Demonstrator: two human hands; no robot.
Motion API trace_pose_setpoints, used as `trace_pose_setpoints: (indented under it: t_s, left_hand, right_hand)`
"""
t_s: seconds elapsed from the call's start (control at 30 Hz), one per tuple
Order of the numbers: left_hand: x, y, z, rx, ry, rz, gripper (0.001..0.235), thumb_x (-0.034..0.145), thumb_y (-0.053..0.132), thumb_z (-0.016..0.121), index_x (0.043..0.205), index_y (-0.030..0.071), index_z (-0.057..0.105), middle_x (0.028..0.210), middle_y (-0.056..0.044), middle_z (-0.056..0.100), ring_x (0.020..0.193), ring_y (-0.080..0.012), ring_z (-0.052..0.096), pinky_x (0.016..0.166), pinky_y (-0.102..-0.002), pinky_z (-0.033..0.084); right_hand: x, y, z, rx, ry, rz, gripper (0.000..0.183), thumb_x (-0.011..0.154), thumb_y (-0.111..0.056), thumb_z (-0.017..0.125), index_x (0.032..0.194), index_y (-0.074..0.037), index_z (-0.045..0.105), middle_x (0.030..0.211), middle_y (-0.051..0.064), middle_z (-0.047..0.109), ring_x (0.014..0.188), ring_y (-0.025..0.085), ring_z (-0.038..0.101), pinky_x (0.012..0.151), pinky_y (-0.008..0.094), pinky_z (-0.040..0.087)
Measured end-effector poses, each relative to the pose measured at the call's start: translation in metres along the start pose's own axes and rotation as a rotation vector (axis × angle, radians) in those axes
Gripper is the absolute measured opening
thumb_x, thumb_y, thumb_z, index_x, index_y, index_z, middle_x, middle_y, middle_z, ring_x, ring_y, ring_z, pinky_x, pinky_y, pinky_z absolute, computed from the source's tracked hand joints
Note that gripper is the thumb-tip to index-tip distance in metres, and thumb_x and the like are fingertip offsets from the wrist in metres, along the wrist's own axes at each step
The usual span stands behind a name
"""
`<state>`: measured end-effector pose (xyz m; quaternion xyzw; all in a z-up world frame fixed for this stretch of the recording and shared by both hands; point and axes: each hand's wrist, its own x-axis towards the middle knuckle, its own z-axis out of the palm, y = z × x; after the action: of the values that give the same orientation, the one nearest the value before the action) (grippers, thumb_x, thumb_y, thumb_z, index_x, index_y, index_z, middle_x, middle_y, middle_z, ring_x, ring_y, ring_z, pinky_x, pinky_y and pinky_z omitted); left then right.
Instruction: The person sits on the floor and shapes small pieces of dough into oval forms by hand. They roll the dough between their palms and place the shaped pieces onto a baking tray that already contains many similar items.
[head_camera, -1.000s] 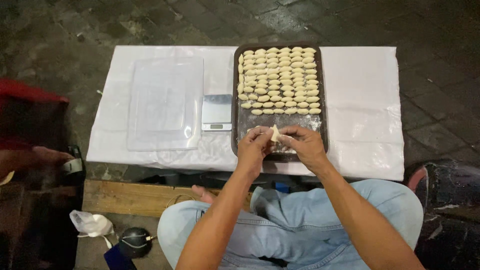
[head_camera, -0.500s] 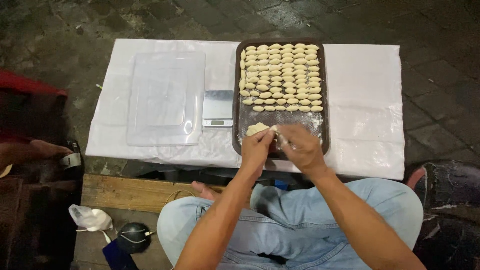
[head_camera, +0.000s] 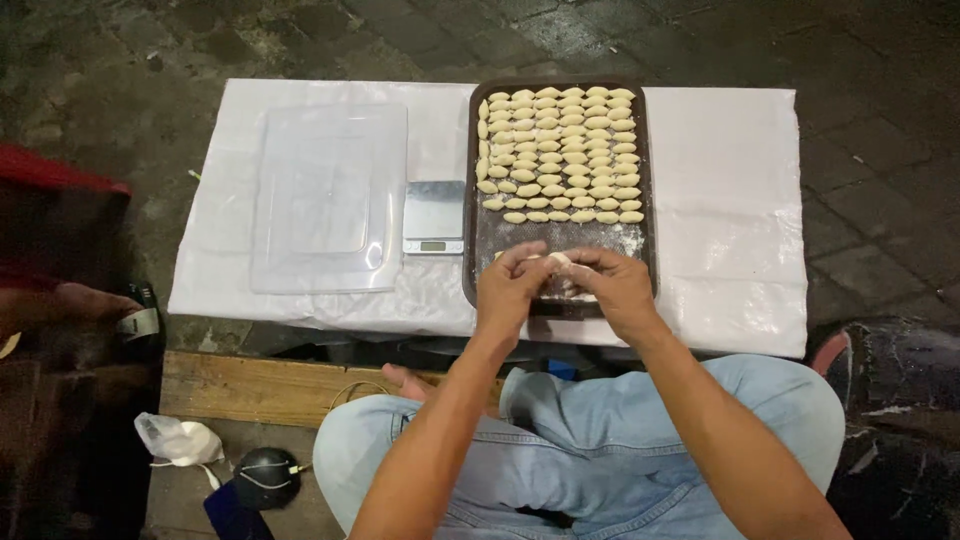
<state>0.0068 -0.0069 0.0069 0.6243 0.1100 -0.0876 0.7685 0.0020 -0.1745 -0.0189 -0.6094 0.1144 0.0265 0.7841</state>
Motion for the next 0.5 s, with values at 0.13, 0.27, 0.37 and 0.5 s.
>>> trace_pose_setpoints:
  t_s: [0.13,0.27,0.37,0.5]
  left_hand:
    - [0.005,-0.005,-0.003,-0.422,-0.081,-0.426,0.021,0.089,0.022,0.083,0.095,0.007,0.069,0.076,-0.005,0.065,0.066,-0.0125,0.067,0.064,-0.028,0.065]
    - [0.002,0.007,0.0,-0.305,-0.106,-0.519,0.03,0.091,0.036,0.081,0.091,0.009,0.07,0.07,-0.004,0.062,0.059,-0.0109,0.061,0.059,-0.03,0.064]
    - [-0.009,0.028,0.002,-0.216,-0.151,-0.479,0.054,0.097,0.057,0.066,0.098,0.004,0.075,0.075,-0.005,0.066,0.065,-0.0118,0.066,0.06,-0.032,0.065]
    - [-0.014,0.005,0.013,-0.186,-0.079,-0.312,0.038,0.094,0.041,0.079,0.097,0.003,0.077,0.08,-0.013,0.074,0.072,-0.0183,0.074,0.067,-0.037,0.065]
  right_hand:
    - [-0.001,-0.001,0.002,0.185,-0.063,0.057,0.024,0.085,0.0,0.081,0.107,0.004,0.073,0.081,0.017,0.073,0.068,0.023,0.073,0.059,0.033,0.065]
    - [-0.011,-0.019,0.012,0.018,-0.104,-0.124,0.02,0.084,0.003,0.081,0.103,0.005,0.077,0.086,0.014,0.074,0.076,0.016,0.067,0.061,0.032,0.059]
    - [-0.002,-0.004,0.001,-0.088,-0.057,-0.426,0.021,0.079,0.006,0.087,0.097,0.006,0.075,0.087,0.012,0.066,0.077,0.011,0.063,0.064,0.026,0.055]
    - [-0.019,-0.03,0.013,-0.206,-0.095,-0.506,0.012,0.084,0.003,0.083,0.094,0.0,0.078,0.085,0.013,0.064,0.065,0.018,0.068,0.058,0.03,0.059]
